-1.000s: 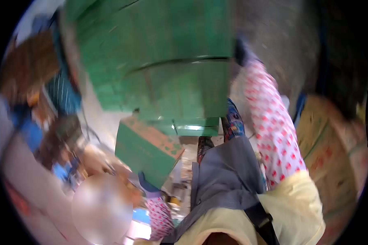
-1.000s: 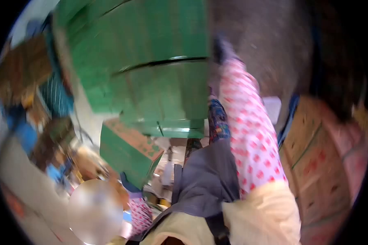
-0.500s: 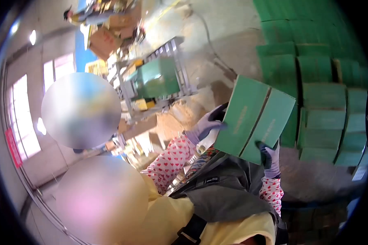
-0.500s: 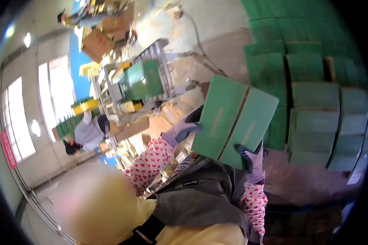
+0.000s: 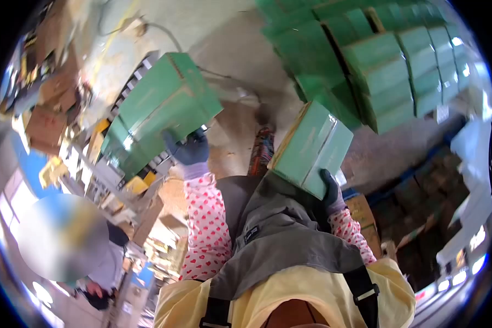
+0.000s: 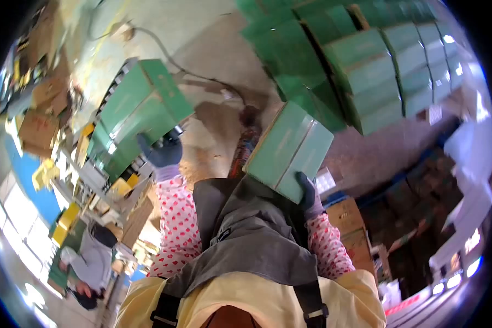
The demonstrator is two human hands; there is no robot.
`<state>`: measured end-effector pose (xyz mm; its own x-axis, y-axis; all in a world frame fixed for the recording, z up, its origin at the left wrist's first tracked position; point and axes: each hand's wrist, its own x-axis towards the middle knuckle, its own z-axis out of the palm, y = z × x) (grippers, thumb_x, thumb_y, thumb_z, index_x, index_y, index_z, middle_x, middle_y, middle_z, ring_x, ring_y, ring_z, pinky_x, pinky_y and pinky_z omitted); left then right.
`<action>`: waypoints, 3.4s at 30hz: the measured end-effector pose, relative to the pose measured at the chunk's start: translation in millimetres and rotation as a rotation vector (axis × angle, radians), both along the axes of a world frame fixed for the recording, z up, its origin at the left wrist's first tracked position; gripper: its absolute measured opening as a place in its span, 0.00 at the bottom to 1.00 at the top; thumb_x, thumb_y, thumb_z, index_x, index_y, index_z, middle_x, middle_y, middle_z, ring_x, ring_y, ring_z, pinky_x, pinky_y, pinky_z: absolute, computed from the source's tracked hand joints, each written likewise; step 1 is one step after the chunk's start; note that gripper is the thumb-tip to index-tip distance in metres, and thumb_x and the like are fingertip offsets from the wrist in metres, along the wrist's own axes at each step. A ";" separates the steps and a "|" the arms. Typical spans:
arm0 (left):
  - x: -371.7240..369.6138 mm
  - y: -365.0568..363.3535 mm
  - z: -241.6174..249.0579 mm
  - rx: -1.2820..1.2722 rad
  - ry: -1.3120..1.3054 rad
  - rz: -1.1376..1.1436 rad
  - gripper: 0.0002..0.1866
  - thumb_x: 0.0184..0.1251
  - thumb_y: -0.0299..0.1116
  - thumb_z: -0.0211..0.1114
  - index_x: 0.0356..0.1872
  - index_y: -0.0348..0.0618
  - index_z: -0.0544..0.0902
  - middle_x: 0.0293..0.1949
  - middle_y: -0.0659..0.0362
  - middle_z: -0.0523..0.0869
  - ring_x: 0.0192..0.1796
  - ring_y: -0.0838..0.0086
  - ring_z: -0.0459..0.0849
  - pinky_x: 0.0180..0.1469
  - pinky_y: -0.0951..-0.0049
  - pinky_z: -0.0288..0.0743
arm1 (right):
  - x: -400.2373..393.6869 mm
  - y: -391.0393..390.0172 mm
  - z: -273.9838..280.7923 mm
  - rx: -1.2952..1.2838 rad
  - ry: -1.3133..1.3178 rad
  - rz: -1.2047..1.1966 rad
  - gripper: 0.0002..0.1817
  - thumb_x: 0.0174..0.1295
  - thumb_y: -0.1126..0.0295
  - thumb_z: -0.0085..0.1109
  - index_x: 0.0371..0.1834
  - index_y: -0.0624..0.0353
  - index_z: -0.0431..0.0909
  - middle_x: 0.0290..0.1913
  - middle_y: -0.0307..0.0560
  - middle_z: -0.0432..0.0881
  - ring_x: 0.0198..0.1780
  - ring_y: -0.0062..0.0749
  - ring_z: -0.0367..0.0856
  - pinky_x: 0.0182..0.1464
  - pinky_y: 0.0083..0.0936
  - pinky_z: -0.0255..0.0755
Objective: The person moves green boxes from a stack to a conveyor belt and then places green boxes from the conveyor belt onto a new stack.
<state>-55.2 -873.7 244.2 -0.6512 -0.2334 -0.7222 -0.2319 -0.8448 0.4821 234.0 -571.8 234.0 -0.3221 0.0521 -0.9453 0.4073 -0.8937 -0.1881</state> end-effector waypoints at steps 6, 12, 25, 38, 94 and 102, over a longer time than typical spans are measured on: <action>50.1 50.6 33.9 -0.346 0.115 -0.590 0.25 0.66 0.40 0.60 0.61 0.43 0.71 0.52 0.54 0.80 0.50 0.70 0.81 0.46 0.70 0.80 | 46.8 27.5 -67.2 0.085 -0.015 -0.358 0.17 0.64 0.64 0.57 0.54 0.58 0.74 0.48 0.43 0.80 0.49 0.34 0.78 0.54 0.33 0.73; -54.0 221.8 -56.4 -0.378 0.138 -1.451 0.31 0.55 0.25 0.68 0.62 0.35 0.71 0.50 0.54 0.82 0.46 0.72 0.83 0.47 0.76 0.79 | 87.2 64.6 -144.3 0.028 0.077 -0.476 0.11 0.62 0.69 0.59 0.45 0.60 0.79 0.44 0.41 0.82 0.46 0.31 0.80 0.52 0.31 0.74; -67.8 341.9 -217.6 -0.750 0.358 -1.948 0.21 0.64 0.35 0.62 0.55 0.34 0.75 0.44 0.58 0.84 0.45 0.77 0.81 0.51 0.77 0.73 | 55.1 98.4 -204.8 0.245 0.063 -0.614 0.22 0.57 0.76 0.61 0.55 0.58 0.71 0.43 0.40 0.79 0.44 0.27 0.78 0.45 0.23 0.73; -31.9 342.8 -217.1 -1.898 0.697 -1.802 0.31 0.66 0.45 0.59 0.65 0.38 0.62 0.54 0.39 0.75 0.54 0.46 0.76 0.56 0.61 0.71 | 78.9 112.0 -230.3 0.519 -0.069 0.002 0.21 0.68 0.57 0.52 0.57 0.60 0.70 0.43 0.37 0.74 0.44 0.22 0.72 0.46 0.20 0.68; -56.1 437.7 -161.5 -2.022 0.780 -1.513 0.32 0.59 0.47 0.65 0.59 0.40 0.66 0.50 0.46 0.78 0.51 0.51 0.77 0.56 0.55 0.68 | -26.2 194.5 -144.1 0.236 0.119 -0.932 0.32 0.65 0.38 0.42 0.63 0.48 0.69 0.58 0.38 0.75 0.59 0.34 0.72 0.63 0.34 0.66; -55.9 436.8 -164.0 -2.045 0.830 -1.565 0.34 0.58 0.44 0.66 0.62 0.42 0.64 0.54 0.47 0.76 0.56 0.50 0.73 0.61 0.54 0.64 | -2.5 180.3 -174.8 0.421 -0.031 -0.599 0.39 0.66 0.37 0.41 0.70 0.55 0.60 0.66 0.39 0.67 0.64 0.29 0.65 0.66 0.26 0.59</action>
